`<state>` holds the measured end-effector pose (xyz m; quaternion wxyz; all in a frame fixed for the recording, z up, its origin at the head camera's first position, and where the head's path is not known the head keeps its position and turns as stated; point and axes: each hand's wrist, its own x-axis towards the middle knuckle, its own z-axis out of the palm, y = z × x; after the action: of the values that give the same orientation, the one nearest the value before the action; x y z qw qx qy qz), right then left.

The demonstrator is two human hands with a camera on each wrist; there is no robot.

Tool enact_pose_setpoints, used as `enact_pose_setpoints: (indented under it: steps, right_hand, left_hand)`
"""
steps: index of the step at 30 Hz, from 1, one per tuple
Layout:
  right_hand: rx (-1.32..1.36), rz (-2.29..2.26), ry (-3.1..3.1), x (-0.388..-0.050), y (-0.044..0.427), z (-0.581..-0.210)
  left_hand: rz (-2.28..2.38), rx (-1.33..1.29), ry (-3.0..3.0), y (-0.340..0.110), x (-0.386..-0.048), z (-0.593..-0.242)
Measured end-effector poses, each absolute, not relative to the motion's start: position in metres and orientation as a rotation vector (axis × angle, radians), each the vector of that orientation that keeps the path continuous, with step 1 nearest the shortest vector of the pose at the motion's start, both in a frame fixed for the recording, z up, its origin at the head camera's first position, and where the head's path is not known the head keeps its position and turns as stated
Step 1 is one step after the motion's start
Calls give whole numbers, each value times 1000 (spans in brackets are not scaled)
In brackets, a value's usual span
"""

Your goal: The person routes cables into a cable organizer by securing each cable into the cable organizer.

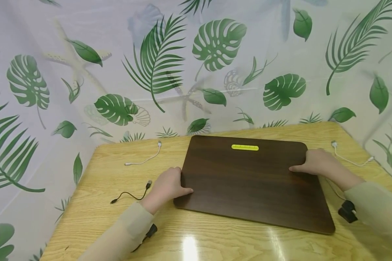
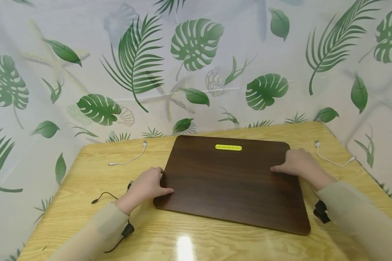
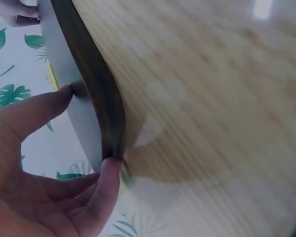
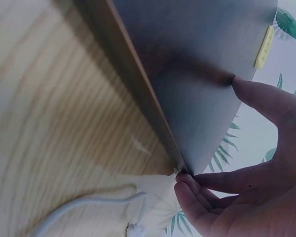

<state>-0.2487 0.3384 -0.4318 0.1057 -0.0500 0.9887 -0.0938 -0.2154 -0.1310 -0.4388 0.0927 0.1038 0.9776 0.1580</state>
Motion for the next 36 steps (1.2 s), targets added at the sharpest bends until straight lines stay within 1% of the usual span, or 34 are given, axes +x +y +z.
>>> enact_pose_setpoints:
  steps: [7, 26, 36]
  right_hand:
    - [-178, -409, 2943, -255, 328, -434]
    - [-138, -592, 2924, -274, 297, -438]
    - [-130, -615, 2925, -282, 288, -444]
  left_hand:
    - [486, 247, 2918, -142, -209, -437]
    - [483, 121, 2910, -168, -188, -431]
    - [535, 121, 2921, -176, -179, -431]
